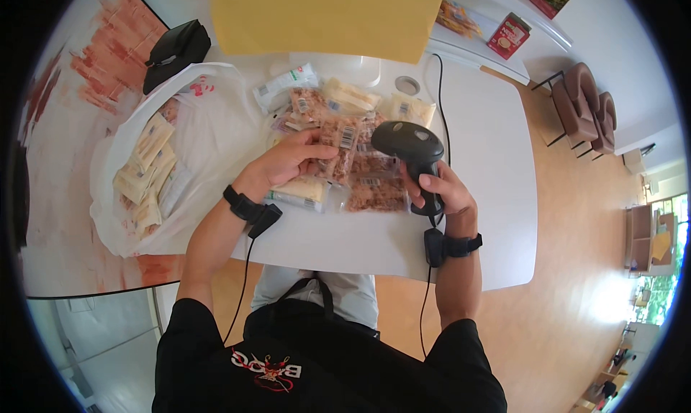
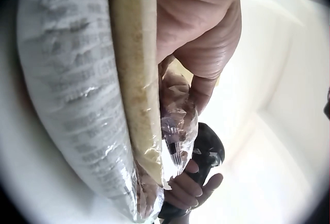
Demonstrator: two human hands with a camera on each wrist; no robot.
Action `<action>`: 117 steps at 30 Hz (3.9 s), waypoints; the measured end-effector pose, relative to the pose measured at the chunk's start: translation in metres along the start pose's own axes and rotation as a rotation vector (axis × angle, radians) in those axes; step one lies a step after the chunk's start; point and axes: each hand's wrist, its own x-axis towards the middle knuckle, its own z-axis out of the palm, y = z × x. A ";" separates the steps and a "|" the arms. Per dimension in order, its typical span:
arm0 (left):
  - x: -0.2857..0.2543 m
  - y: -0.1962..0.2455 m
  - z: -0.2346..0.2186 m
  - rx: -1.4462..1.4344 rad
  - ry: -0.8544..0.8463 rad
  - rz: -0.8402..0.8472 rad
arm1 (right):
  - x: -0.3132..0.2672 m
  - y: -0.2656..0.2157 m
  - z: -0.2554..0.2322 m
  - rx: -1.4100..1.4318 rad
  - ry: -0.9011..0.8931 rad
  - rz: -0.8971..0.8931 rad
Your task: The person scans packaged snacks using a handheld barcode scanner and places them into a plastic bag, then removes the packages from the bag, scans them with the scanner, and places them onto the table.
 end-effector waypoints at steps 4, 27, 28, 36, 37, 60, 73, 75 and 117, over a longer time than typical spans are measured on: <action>0.005 -0.008 -0.008 -0.015 0.005 0.009 | 0.002 0.004 -0.006 0.128 0.022 -0.076; -0.033 -0.024 0.064 1.819 0.010 0.679 | 0.004 0.016 -0.016 0.396 -0.142 -0.118; -0.034 -0.026 0.062 1.851 -0.007 0.650 | 0.004 0.015 -0.015 0.402 -0.145 -0.123; -0.029 -0.026 0.053 1.890 -0.047 0.655 | 0.004 0.013 -0.009 0.262 -0.099 -0.059; -0.030 -0.025 0.053 1.854 -0.053 0.685 | 0.005 0.016 -0.011 0.277 -0.092 -0.066; -0.183 0.103 -0.263 1.813 0.869 -0.055 | 0.008 0.015 -0.009 0.189 -0.049 -0.068; -0.173 0.125 -0.211 1.273 0.734 -0.107 | 0.008 0.016 -0.010 0.192 -0.036 -0.050; -0.160 0.135 -0.167 1.098 0.605 -0.092 | 0.007 0.016 -0.010 0.197 -0.032 -0.053; -0.056 0.036 -0.061 -0.198 0.352 0.371 | 0.013 0.014 -0.006 0.380 -0.073 -0.120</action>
